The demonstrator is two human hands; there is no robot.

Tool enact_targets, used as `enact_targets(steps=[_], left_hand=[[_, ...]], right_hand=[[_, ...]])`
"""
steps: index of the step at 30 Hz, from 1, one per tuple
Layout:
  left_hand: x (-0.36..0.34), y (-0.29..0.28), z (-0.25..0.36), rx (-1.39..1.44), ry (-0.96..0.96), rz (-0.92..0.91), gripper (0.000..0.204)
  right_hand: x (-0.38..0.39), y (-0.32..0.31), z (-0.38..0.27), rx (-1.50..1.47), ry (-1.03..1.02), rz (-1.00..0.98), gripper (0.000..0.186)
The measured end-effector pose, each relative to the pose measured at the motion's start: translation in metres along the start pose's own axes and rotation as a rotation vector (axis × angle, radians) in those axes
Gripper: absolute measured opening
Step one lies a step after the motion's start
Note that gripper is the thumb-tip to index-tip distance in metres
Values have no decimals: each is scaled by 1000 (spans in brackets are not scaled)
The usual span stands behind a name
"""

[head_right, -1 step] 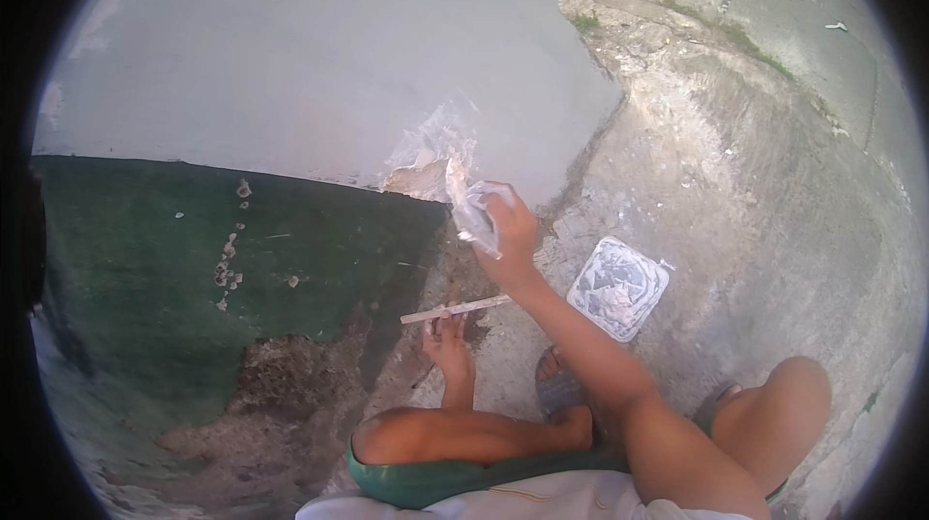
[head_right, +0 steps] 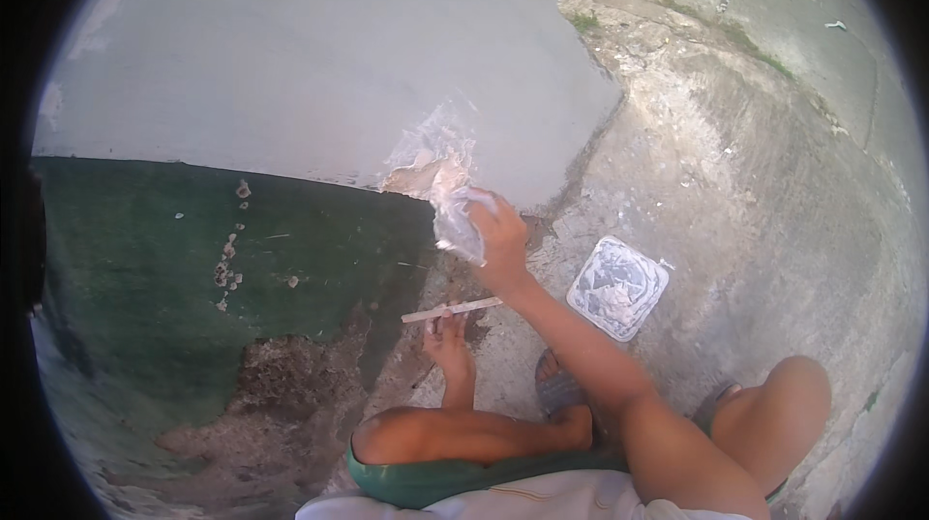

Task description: The person applies white plaster to a damaged section of a wall using a trowel and a wooden stick. They repeatedly scoop plaster from a container and smooth it onto the wall surface.

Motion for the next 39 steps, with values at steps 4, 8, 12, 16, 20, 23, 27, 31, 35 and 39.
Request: enact_targets(steps=[4, 8, 12, 16, 20, 23, 27, 31, 35, 39], left_hand=[[-3, 5, 1, 19, 10, -53, 24], [-10, 6, 3, 26, 73, -61, 25], [-9, 4, -1, 12, 20, -38, 25], [-10, 3, -3, 30, 11, -22, 25], [-12, 1, 0, 2, 38, -16, 27], [-13, 1, -1, 0, -36, 3, 27], [-14, 2, 0, 14, 17, -22, 26], [-13, -1, 0, 21, 25, -20, 25], [-12, -2, -1, 17, 13, -15, 24], [-14, 4, -2, 22, 26, -33, 24]], right_hand=[[3, 4, -21, -93, -211, -90, 24], [-13, -6, -7, -56, -116, 92, 26], [-11, -2, -9, -6, -226, -42, 25], [-10, -4, -8, -49, -162, 67, 20], [-17, -7, 1, 1, -93, 113, 19], [-6, 4, -10, 0, -340, -27, 21], [-1, 5, -9, -89, -162, -31, 18], [-40, -22, 34, -85, 31, 189, 16], [-42, -18, 45, -152, 61, 248, 17], [5, 11, 1, 4, -162, -52, 27]])
Point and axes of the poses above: each hand's wrist, its own x-axis away from the middle knuckle, its own y-axis out of the palm, z = x × y, the point moved 2 cm from there along -x, towards the middle knuckle
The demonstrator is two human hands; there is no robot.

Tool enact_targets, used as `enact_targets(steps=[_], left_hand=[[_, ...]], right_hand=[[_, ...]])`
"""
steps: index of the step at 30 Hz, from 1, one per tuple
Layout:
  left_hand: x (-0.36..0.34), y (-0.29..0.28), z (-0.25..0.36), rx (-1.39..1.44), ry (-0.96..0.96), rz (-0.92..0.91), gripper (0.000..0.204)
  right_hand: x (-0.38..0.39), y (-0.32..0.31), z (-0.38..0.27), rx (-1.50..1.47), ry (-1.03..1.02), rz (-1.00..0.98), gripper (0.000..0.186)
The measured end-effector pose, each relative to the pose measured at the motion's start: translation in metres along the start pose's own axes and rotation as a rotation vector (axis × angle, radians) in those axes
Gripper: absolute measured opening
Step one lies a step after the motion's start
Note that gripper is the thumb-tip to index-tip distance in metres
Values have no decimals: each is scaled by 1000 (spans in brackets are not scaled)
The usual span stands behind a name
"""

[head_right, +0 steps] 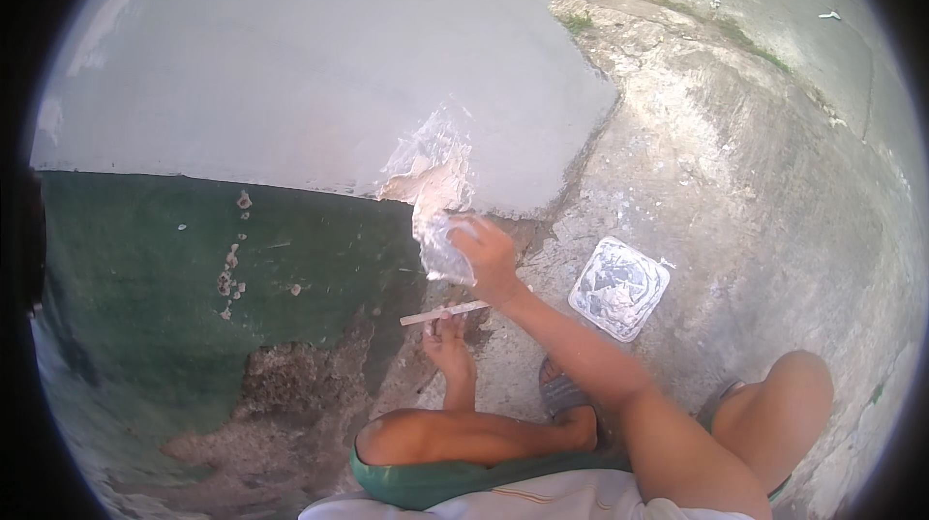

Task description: The person applies white plaster to a damaged section of a wall using a trowel and a wooden stick. They repeatedly scoop plaster from a container and smooth it onto the wall surface.

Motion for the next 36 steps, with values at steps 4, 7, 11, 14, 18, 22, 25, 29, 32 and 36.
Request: enact_targets(steps=[4, 7, 11, 14, 18, 22, 25, 29, 32, 36], left_hand=[[-1, 1, 3, 28, 14, -3, 24], [2, -3, 6, -1, 8, 22, 24], [6, -5, 5, -14, -27, 27, 25], [1, -3, 4, -10, -11, -15, 26], [0, -5, 4, 3, 0, 18, 26], [0, -6, 2, -18, -24, 22, 27], [-3, -5, 4, 2, 10, -2, 27], [-3, -8, 7, -21, 62, 0, 27], [0, -9, 4, -43, -29, 27, 25], [0, -9, 5, -14, -3, 3, 25]], right_hand=[[-3, -8, -15, -108, -189, 51, 23], [-23, -21, 8, -20, 74, 192, 25], [-14, -9, 5, 46, 33, 60, 23], [-1, -2, -3, -35, -188, -14, 28], [-7, -8, 4, -11, -6, 129, 28], [-13, -2, -10, -23, -70, 5, 22], [-15, -1, -18, -118, -118, 62, 22], [-24, -1, -6, -77, 5, 209, 24], [-25, 12, -8, -85, -110, 36, 29], [-10, 17, -24, -151, -112, 54, 24]])
Point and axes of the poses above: each hand's wrist, its own x-axis away from the middle knuckle, its own y-axis out of the palm, z = x × y, the point moved 2 cm from there along -x, towards the middle knuckle
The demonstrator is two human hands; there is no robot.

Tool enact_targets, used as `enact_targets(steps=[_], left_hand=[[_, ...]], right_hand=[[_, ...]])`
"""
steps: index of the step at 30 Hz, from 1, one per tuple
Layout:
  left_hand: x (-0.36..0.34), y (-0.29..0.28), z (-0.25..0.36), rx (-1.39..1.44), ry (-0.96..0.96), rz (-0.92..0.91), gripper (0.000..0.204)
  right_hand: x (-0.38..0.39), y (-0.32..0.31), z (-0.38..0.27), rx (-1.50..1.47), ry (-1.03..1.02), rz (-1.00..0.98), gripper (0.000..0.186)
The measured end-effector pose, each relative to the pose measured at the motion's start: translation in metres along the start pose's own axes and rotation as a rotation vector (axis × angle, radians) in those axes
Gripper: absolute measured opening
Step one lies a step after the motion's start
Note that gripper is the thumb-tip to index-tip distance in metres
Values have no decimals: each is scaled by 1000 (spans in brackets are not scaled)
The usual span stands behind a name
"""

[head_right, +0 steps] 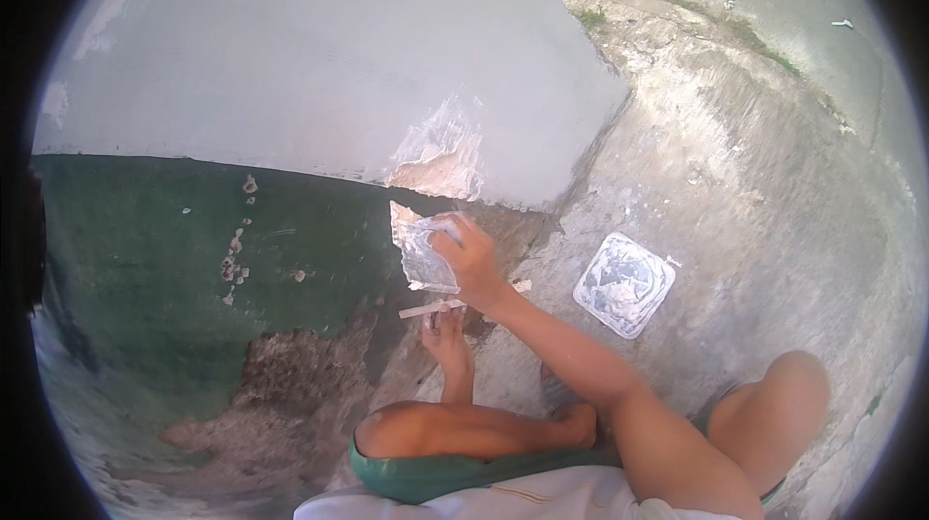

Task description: The person applies white plaster to a damaged section of a wall using a trowel and a wooden stick. They repeatedly scoop plaster from a container and smooth it onto the wall surface.

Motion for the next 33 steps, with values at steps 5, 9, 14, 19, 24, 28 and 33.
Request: enact_targets(steps=[5, 9, 14, 19, 24, 28, 33], left_hand=[[0, -5, 1, 15, -24, 8, 22], [2, -4, -2, 7, -22, 19, 23], [-2, 4, -4, 2, -18, 12, 23], [-3, 0, 2, 9, 13, 28, 24], [3, 0, -1, -10, 8, 18, 25], [0, 4, 1, -1, 7, 13, 26], [3, 11, 0, -3, -13, 5, 25]], right_hand=[[-27, -48, 38, 67, 317, 70, 10], [-44, -62, 41, 74, 299, 254, 8], [-15, -22, 1, 95, 59, -131, 25], [-1, -30, 16, -41, 328, 177, 32], [-5, -20, 11, 67, -15, -114, 30], [0, -28, 16, 54, 193, 34, 22], [16, -21, 17, 207, 56, -243, 18]])
Point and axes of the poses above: each hand's wrist, its own x-axis away from the middle knuckle, its own y-axis out of the palm, z = x × y, the point moved 2 cm from there along -x, towards the middle knuckle
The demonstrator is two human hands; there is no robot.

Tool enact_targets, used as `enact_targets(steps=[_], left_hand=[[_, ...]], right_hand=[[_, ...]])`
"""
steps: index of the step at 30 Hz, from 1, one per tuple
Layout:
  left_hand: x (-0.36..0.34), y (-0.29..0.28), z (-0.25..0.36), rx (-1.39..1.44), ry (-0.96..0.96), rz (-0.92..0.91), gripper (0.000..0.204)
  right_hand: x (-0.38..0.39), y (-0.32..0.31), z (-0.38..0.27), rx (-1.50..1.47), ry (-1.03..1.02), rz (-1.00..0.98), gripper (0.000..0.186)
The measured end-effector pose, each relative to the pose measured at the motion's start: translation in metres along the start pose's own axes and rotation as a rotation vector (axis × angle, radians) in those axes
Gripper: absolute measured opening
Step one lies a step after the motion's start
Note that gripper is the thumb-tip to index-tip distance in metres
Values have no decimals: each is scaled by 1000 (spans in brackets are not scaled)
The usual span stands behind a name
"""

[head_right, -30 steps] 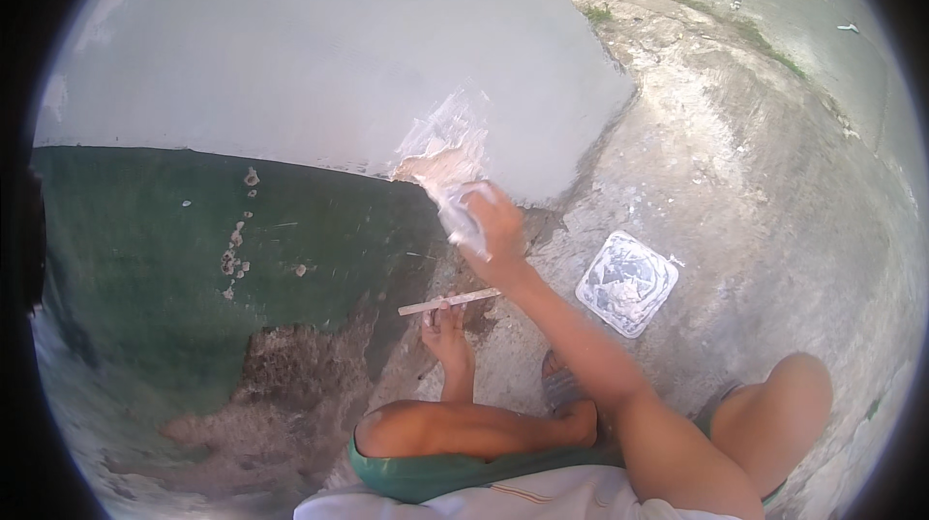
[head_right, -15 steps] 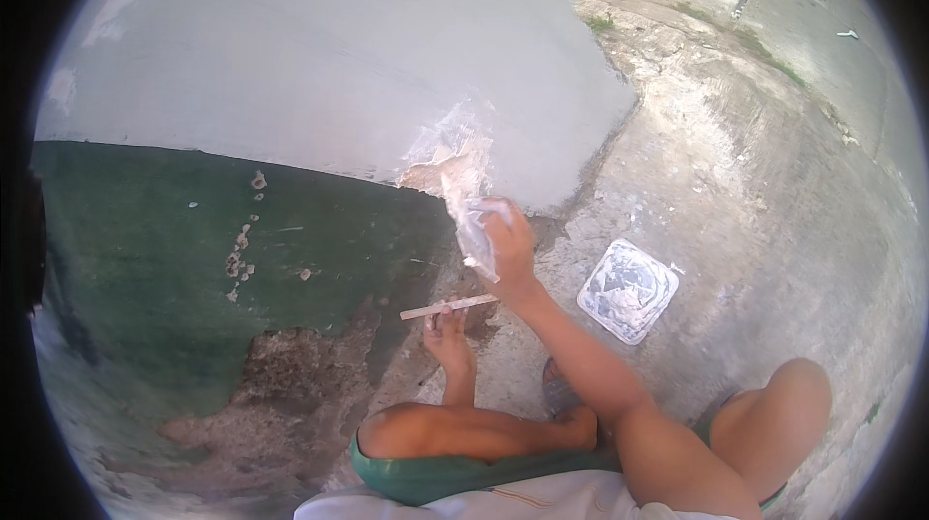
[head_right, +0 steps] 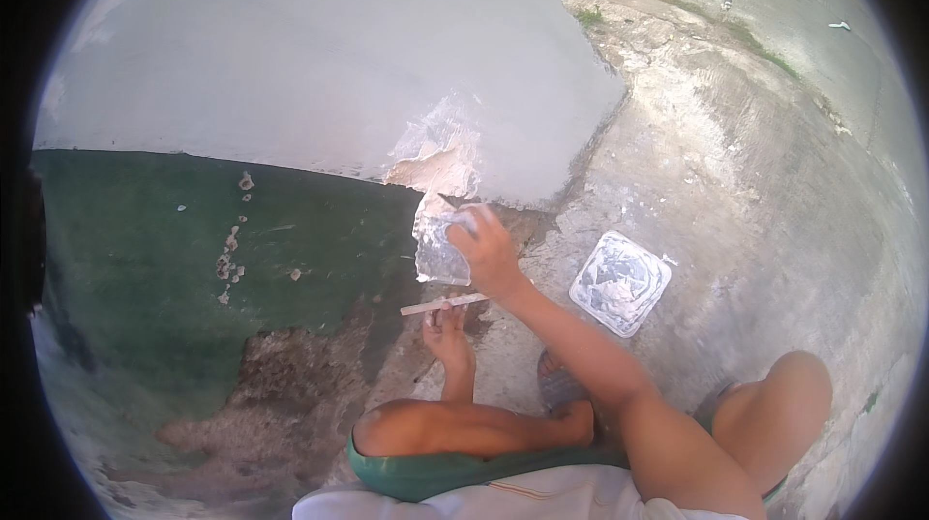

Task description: The person applies white plaster to a damaged section of a wall using a trowel and a wooden stick. They repeatedly scoop plaster from a container and smooth it onto the wall surface.

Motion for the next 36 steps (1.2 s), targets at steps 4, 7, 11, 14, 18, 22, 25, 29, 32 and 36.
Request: enact_targets(steps=[4, 7, 11, 14, 18, 22, 25, 29, 32, 36], left_hand=[[0, 0, -1, 19, -5, 5, 25], [-2, -6, 0, 17, 14, 42, 25], [-3, -7, 0, 17, 27, 32, 25], [-4, -9, -2, 25, 4, 49, 25], [-8, -15, -1, 29, 8, 67, 25], [-5, -21, -4, 27, 1, 38, 25], [-1, -19, -9, 70, -45, 54, 25], [-7, -13, -9, 82, -43, 33, 25], [-9, -12, -8, 73, -51, 52, 25], [-4, -13, -6, 67, -40, 39, 26]], right_hand=[[-1, -4, -5, -95, -64, 238, 21], [-15, -15, 9, -102, 142, 332, 31], [-21, -15, 14, -55, 56, 250, 28], [-11, -5, -4, -82, -96, 173, 31], [-19, -18, -19, -38, -237, 170, 23], [-56, -42, -11, 193, -540, -30, 21], [-71, -48, -7, 265, -702, -149, 16], [-65, -48, -11, 351, -674, -334, 6], [-59, -52, -20, 271, -709, -256, 6], [-68, -49, -20, 365, -682, -137, 9]])
Point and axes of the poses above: each hand's wrist, its own x-axis away from the middle knuckle, its own y-axis out of the palm, z = x × y, the point moved 2 cm from there along -x, towards the middle knuckle
